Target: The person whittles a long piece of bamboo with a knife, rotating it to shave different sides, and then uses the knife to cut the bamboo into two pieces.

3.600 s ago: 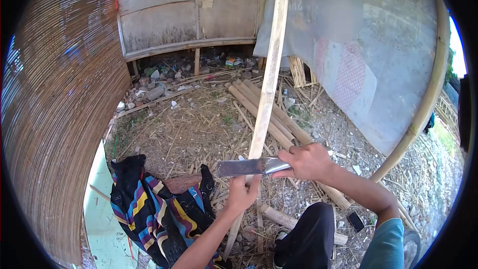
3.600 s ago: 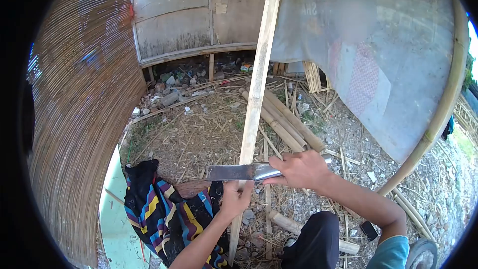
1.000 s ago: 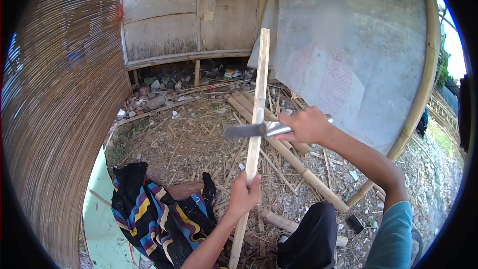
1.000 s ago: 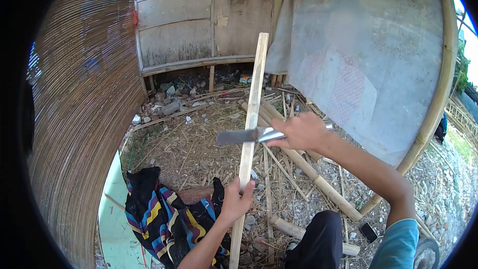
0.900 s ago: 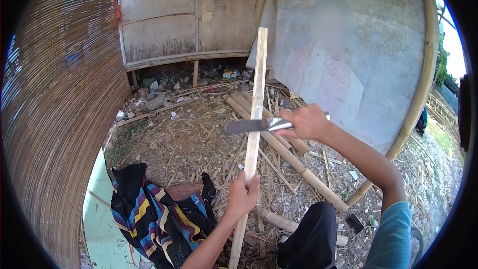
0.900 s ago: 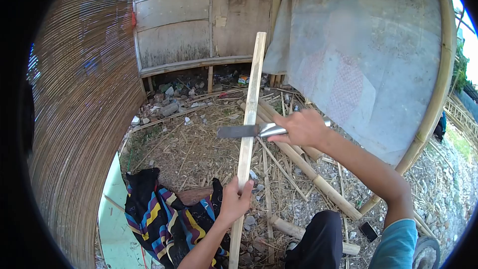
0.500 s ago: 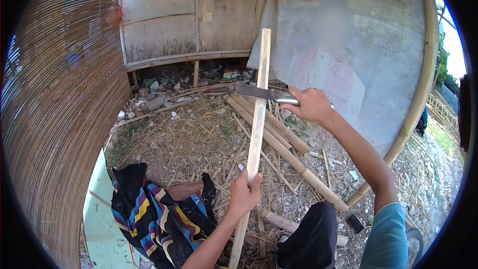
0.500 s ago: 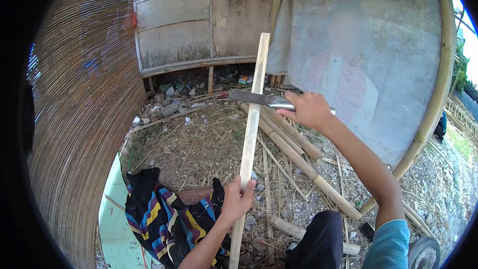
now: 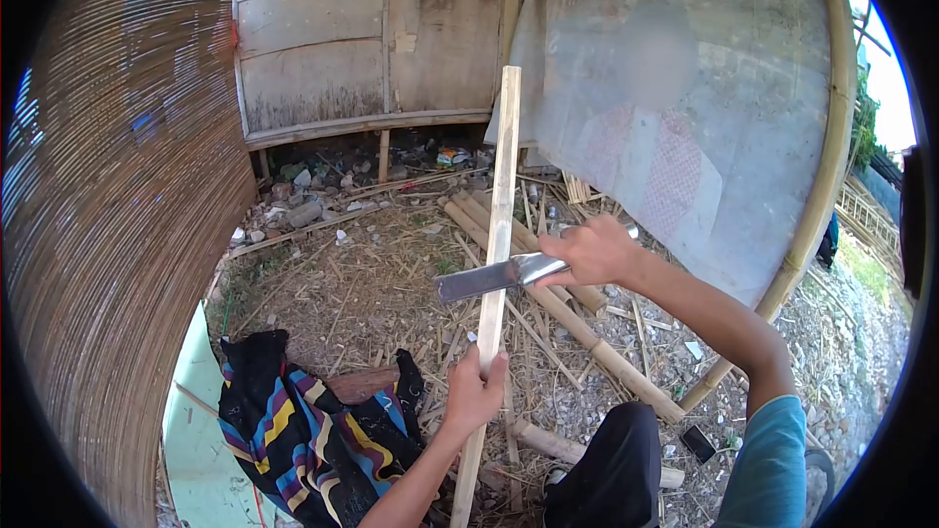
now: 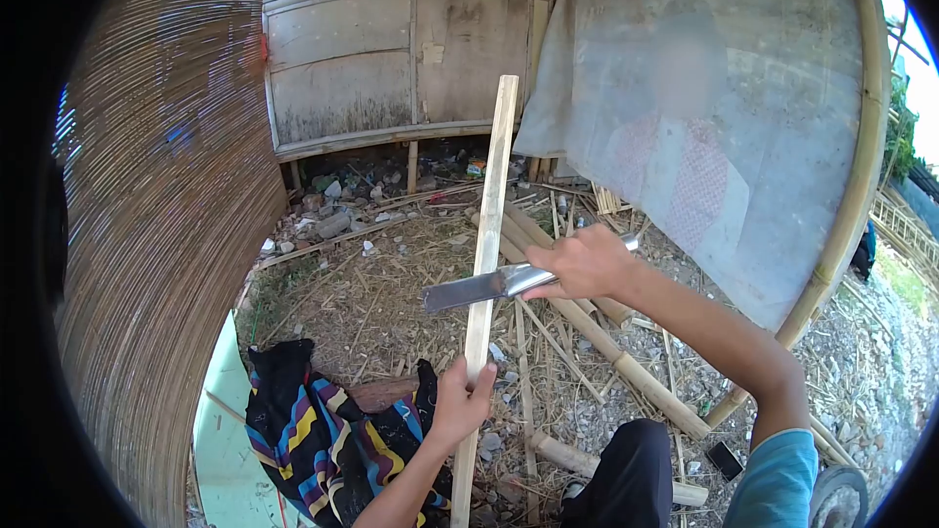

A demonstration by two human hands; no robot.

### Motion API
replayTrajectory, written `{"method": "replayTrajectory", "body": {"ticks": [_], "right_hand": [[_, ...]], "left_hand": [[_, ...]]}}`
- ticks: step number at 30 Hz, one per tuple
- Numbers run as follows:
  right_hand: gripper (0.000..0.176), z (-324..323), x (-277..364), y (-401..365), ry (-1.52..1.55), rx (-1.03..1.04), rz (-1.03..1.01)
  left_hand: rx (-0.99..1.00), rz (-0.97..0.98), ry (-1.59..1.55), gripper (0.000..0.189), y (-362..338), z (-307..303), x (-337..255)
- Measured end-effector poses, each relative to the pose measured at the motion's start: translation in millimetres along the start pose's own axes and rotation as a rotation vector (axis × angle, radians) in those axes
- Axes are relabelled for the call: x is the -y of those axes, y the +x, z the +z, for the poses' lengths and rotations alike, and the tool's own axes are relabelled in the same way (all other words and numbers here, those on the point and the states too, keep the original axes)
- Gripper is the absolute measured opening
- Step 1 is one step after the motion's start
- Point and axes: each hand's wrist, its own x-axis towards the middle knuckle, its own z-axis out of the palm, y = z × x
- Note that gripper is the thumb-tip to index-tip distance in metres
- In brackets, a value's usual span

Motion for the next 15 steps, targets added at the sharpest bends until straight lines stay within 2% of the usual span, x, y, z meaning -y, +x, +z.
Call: {"method": "replayTrajectory", "body": {"ticks": [1, 2, 4, 6, 8, 9, 10, 12, 13, 14, 15], "right_hand": [[0.046, 10, -9, 2, 0.067, -0.147, 0.070], [0.046, 18, -28, 9, 0.072, -0.146, 0.073], [0.054, 25, -61, 25, -0.002, -0.423, 0.456], [0.053, 28, -54, 25, 0.046, -0.447, 0.473], [0.053, 16, -27, 9, 0.054, -0.241, 0.086], [0.054, 8, -19, 6, -0.023, -0.102, -0.037], [0.054, 10, -25, 8, -0.030, -0.106, -0.036], [0.053, 25, -40, 10, -0.003, -0.281, 0.159], [0.052, 24, -50, 17, -0.026, -0.373, 0.339], [0.052, 20, -60, 20, -0.023, -0.370, 0.340], [0.050, 13, -66, 23, 0.030, -0.359, 0.457]], "left_hand": [[-0.014, 0.047, 0.050, 0.023, -3, -1, -4], [-0.029, 0.089, 0.101, 0.023, -6, 0, -5], [-0.021, 0.059, 0.077, 0.023, -7, 4, -9], [-0.020, 0.058, 0.065, 0.023, -2, 1, -9], [0.020, -0.030, -0.020, 0.023, -2, 0, 2], [0.004, 0.037, 0.046, 0.022, -4, -1, -2], [0.003, 0.045, 0.045, 0.022, -2, -1, -4], [0.014, -0.007, 0.011, 0.022, -5, 0, -3], [0.013, -0.008, 0.006, 0.022, -6, 3, -3], [0.003, 0.034, 0.033, 0.022, -7, 5, -4], [-0.008, 0.077, 0.063, 0.022, -8, 4, -4]]}}
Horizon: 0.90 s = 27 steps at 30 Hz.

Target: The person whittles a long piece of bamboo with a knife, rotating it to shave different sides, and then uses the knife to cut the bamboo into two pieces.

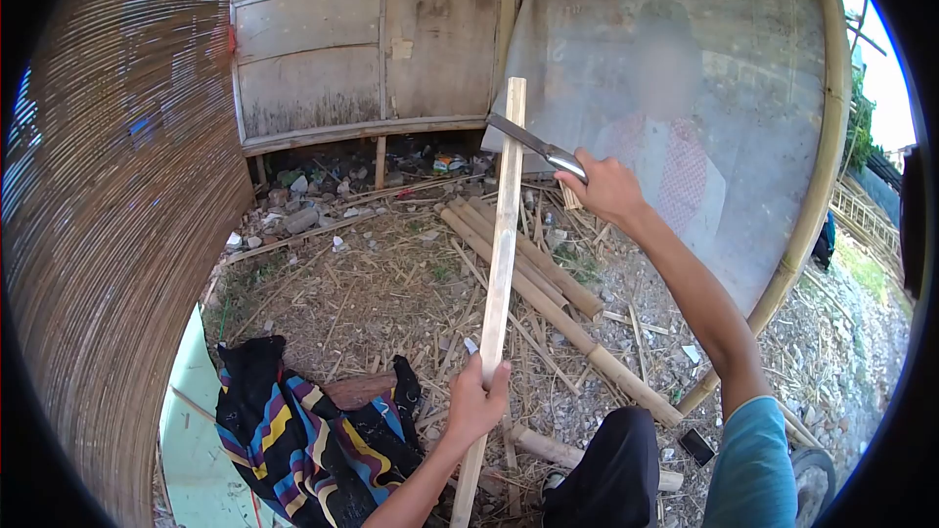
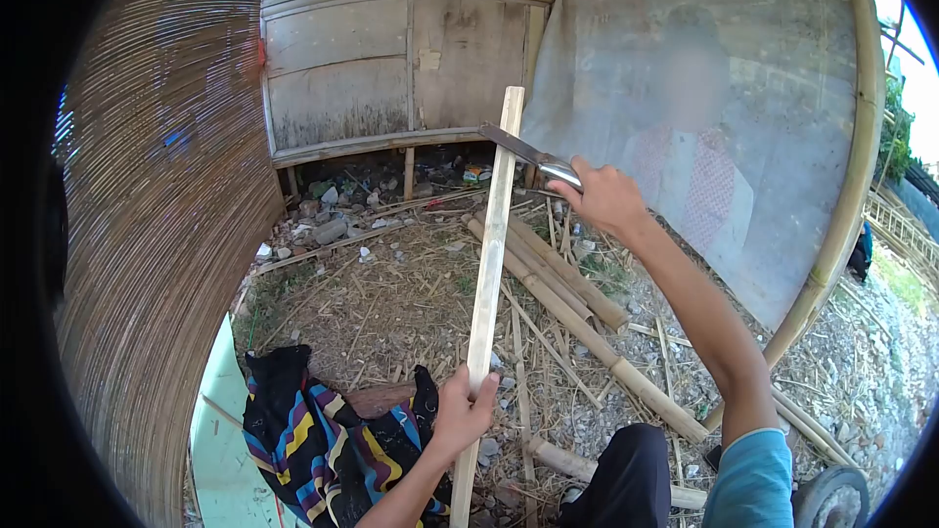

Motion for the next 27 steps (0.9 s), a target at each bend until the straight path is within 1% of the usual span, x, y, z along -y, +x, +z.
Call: {"method": "replayTrajectory", "body": {"ticks": [1, 2, 3, 4, 5, 6, 7, 9, 11, 13, 15, 17, 18, 20, 21, 23, 24, 25, 27], "right_hand": [[0.048, -4, -3, 4, 0.030, 0.013, 0.125], [0.048, -7, -3, -1, 0.116, 0.085, 0.073], [0.048, -11, -2, -6, 0.108, 0.074, 0.066], [0.048, -16, -1, -15, 0.043, 0.153, -0.173], [0.048, -18, -2, -21, -0.021, 0.235, -0.409], [0.048, -14, -4, -21, -0.007, 0.173, -0.402], [0.048, -8, -4, -23, -0.009, 0.174, -0.398], [0.052, 0, 5, -23, -0.030, 0.080, -0.313], [0.052, 1, 15, -25, -0.019, 0.067, -0.299], [0.052, 6, 22, -22, 0.123, -0.026, -0.294], [0.052, 0, 36, -34, 0.127, -0.009, -0.302], [0.053, -14, 53, -48, 0.076, 0.075, -0.527], [0.053, -20, 59, -51, 0.076, 0.077, -0.531], [0.054, -27, 68, -54, 0.013, 0.170, -0.637], [0.054, -24, 67, -52, 0.018, 0.168, -0.638], [0.054, -18, 56, -38, 0.029, 0.086, -0.384], [0.054, -17, 49, -25, 0.098, 0.048, -0.182], [0.054, -20, 46, -21, 0.096, 0.057, -0.185], [0.046, -25, 44, -13, 0.031, 0.110, -0.209]], "left_hand": [[0.000, 0.003, 0.007, 0.022, -1, -2, 1], [0.008, -0.013, -0.023, 0.023, -1, -4, 2], [0.015, -0.027, -0.062, 0.023, 1, -4, 1], [0.056, -0.104, -0.101, 0.023, 1, -7, -2], [0.057, -0.101, -0.108, 0.023, 1, -6, -1], [0.045, -0.055, -0.078, 0.023, 2, -5, 2], [0.036, -0.014, -0.044, 0.022, 2, -4, 4], [0.014, -0.047, -0.083, 0.022, 8, -7, 2], [-0.007, -0.086, -0.113, 0.023, 10, -9, -3], [-0.039, -0.107, -0.208, 0.023, 11, -14, -8], [-0.052, -0.102, -0.207, 0.023, 10, -16, 1], [-0.009, -0.113, -0.222, 0.023, 8, -17, 6], [-0.013, -0.115, -0.224, 0.023, 6, -17, 3], [-0.027, -0.082, -0.186, 0.023, 2, -15, -7], [-0.030, -0.084, -0.182, 0.023, 2, -15, -7], [-0.030, -0.048, -0.104, 0.024, 0, -16, -8], [-0.029, -0.032, -0.072, 0.023, 1, -16, -7], [-0.029, -0.038, -0.079, 0.023, 0, -14, -7], [-0.015, -0.105, -0.151, 0.023, 2, -15, -7]]}}
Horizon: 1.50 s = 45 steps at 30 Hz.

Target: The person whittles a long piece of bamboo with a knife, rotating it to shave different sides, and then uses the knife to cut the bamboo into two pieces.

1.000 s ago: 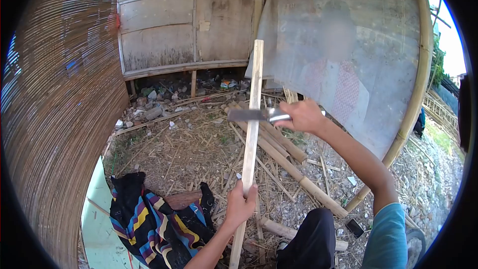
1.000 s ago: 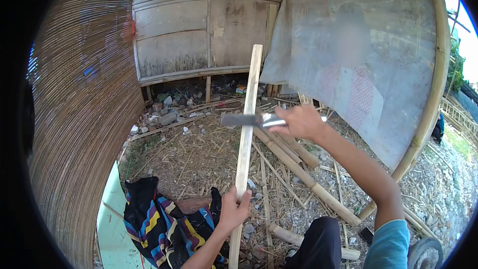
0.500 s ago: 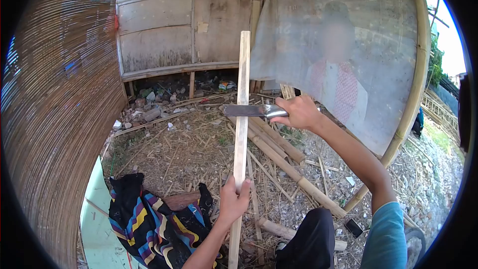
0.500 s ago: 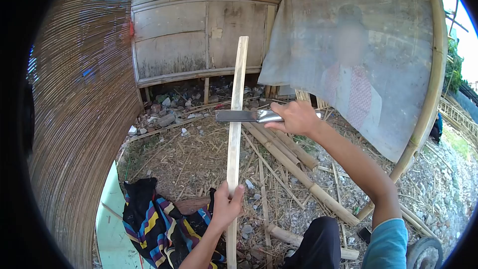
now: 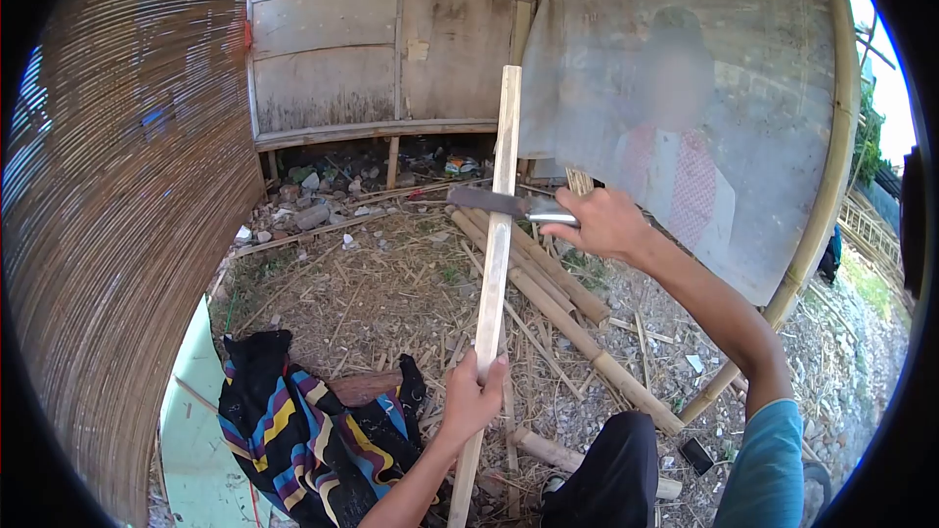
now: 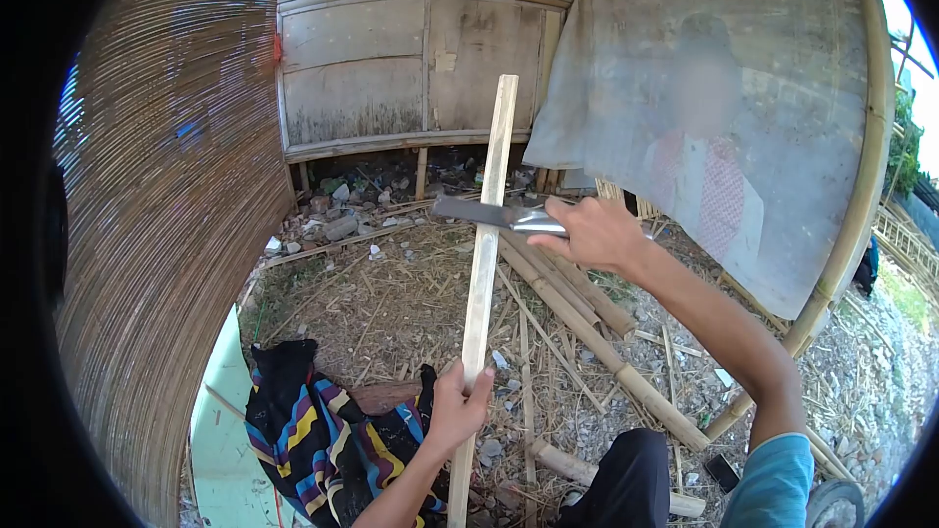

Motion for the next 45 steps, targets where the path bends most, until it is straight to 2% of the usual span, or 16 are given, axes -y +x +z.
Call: {"method": "replayTrajectory", "body": {"ticks": [4, 8, 10, 14, 17, 20, 22, 24, 26, 28, 30, 34, 38, 42, 44, 45], "right_hand": [[0.057, -2, 17, -20, -0.038, 0.144, -0.355], [0.059, 15, -17, 8, -0.049, -0.189, 0.121], [0.059, 18, -11, 5, -0.027, -0.181, 0.115], [0.051, 1, 6, -10, -0.012, 0.188, -0.264], [0.050, 7, -17, 11, 0.069, -0.051, 0.227], [0.052, 12, -25, 14, 0.092, -0.054, 0.237], [0.052, 4, -18, 0, 0.156, 0.011, 0.138], [0.052, -1, -20, -8, -0.072, 0.199, -0.254], [0.053, 12, -42, 1, -0.023, 0.094, -0.161], [0.053, 12, -69, 21, -0.048, -0.133, 0.255], [0.052, 8, -62, 18, -0.039, -0.136, 0.255], [0.050, 1, -44, 2, -0.040, 0.188, -0.203], [0.051, 5, -54, 23, 0.124, -0.081, 0.334], [0.052, -8, -45, 21, 0.181, 0.043, 0.229], [0.050, -10, -50, 15, -0.113, 0.158, -0.437], [0.048, -4, -53, 17, -0.116, 0.128, -0.268]], "left_hand": [[-0.007, 0.032, 0.010, 0.023, 3, 0, -1], [-0.040, 0.101, 0.115, 0.022, 2, 4, -3], [-0.043, 0.104, 0.126, 0.022, 3, 2, -3], [-0.009, 0.076, 0.089, 0.023, 2, 3, -5], [-0.005, 0.112, 0.138, 0.023, 1, 8, 0], [0.004, 0.121, 0.140, 0.021, 1, 10, 2], [0.024, 0.053, 0.067, 0.022, 2, 9, 5], [0.014, 0.080, 0.089, 0.022, 2, 10, 0], [0.011, 0.096, 0.120, 0.022, -1, 12, -2], [-0.002, 0.153, 0.173, 0.020, -1, 16, -4], [-0.004, 0.134, 0.126, 0.020, -4, 12, 4], [0.009, 0.127, 0.148, 0.021, -2, 11, 2], [0.021, 0.086, 0.133, 0.022, -6, 12, -2], [0.025, 0.056, -0.014, 0.022, -2, 10, 7], [0.040, 0.086, 0.074, 0.023, -4, 9, 3], [0.035, 0.073, 0.079, 0.024, -3, 10, 4]]}}
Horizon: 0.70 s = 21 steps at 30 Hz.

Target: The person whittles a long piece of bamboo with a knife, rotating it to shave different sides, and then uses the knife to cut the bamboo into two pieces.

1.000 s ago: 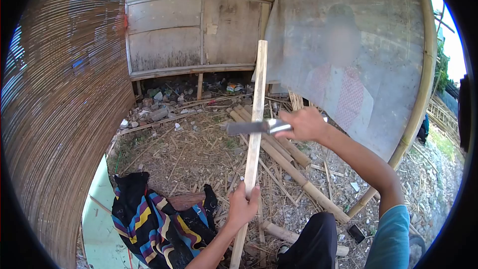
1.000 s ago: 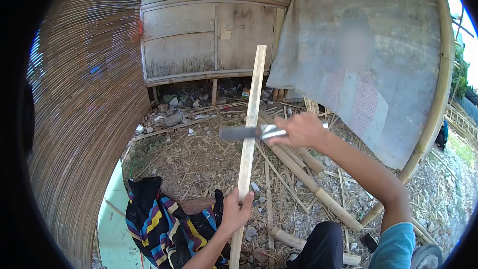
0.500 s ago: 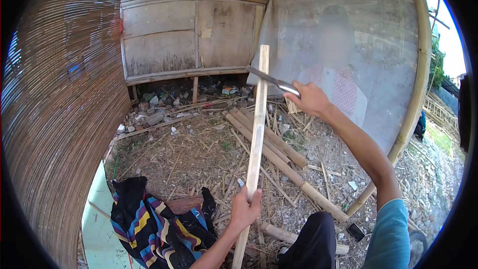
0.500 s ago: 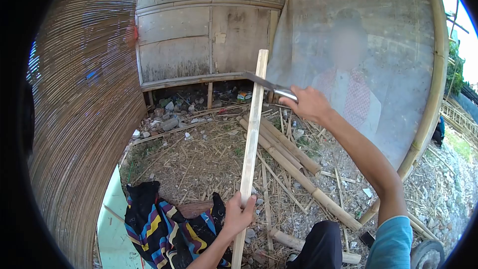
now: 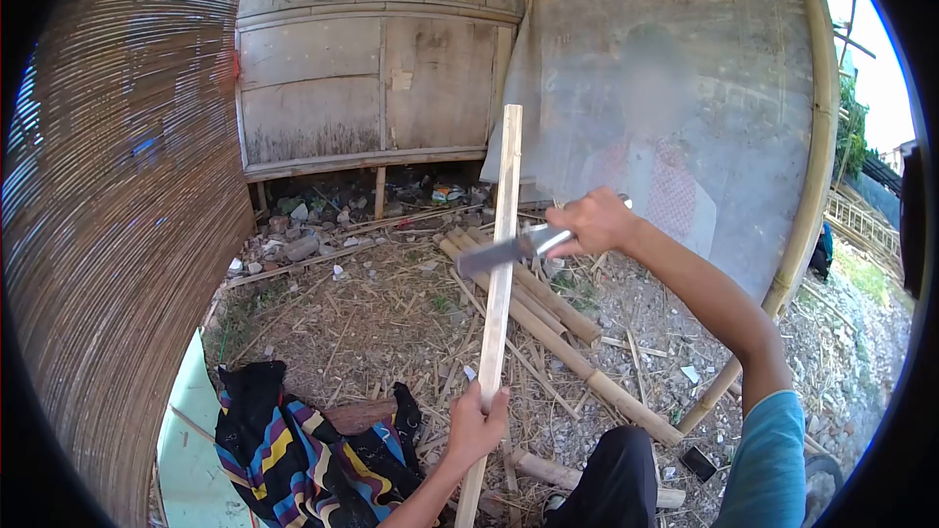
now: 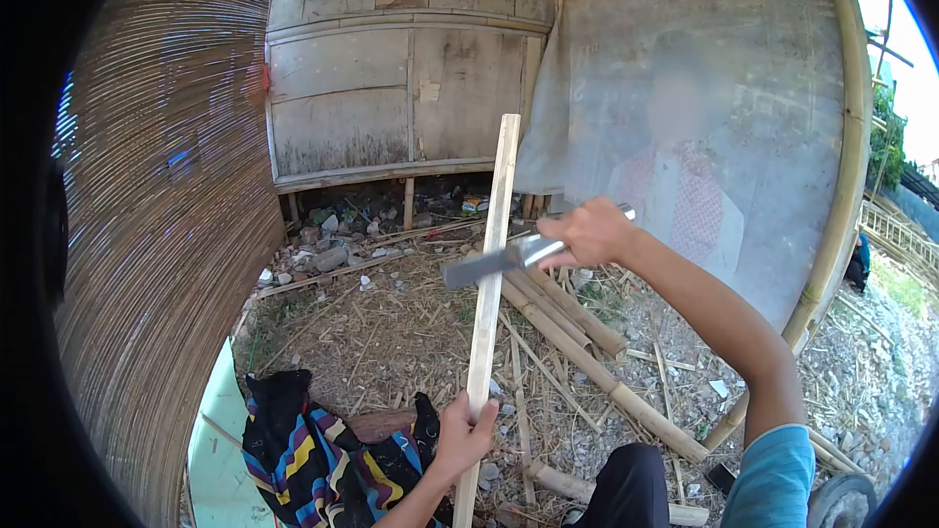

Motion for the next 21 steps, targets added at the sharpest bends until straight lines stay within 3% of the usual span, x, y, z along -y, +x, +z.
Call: {"method": "replayTrajectory", "body": {"ticks": [2, 5, 6, 8, 12, 14, 17, 21], "right_hand": [[0.048, 5, -26, 19, 0.090, -0.230, 0.590], [0.049, -10, -68, 23, 0.149, -0.383, 0.686], [0.049, -15, -65, 18, 0.147, -0.396, 0.685], [0.050, -29, -43, -5, -0.008, -0.148, 0.327], [0.048, -12, 0, -24, 0.085, -0.111, 0.312], [0.046, 1, 24, -28, 0.187, -0.168, 0.495], [0.045, 28, 58, -34, 0.315, -0.185, 0.548], [0.048, 15, 99, -31, 0.259, -0.164, 0.465]], "left_hand": [[0.030, 0.013, 0.033, 0.024, -8, 4, -10], [0.070, -0.017, 0.022, 0.024, -17, 6, 1], [0.073, -0.063, -0.049, 0.025, -16, 6, 5], [0.064, -0.074, -0.125, 0.025, -10, -4, 1], [0.029, -0.114, -0.144, 0.023, -3, -8, 2], [-0.018, -0.091, -0.107, 0.023, 2, -7, 2], [-0.113, -0.020, -0.003, 0.023, 11, -16, 7], [-0.206, 0.026, 0.068, 0.023, 26, -30, 39]]}}
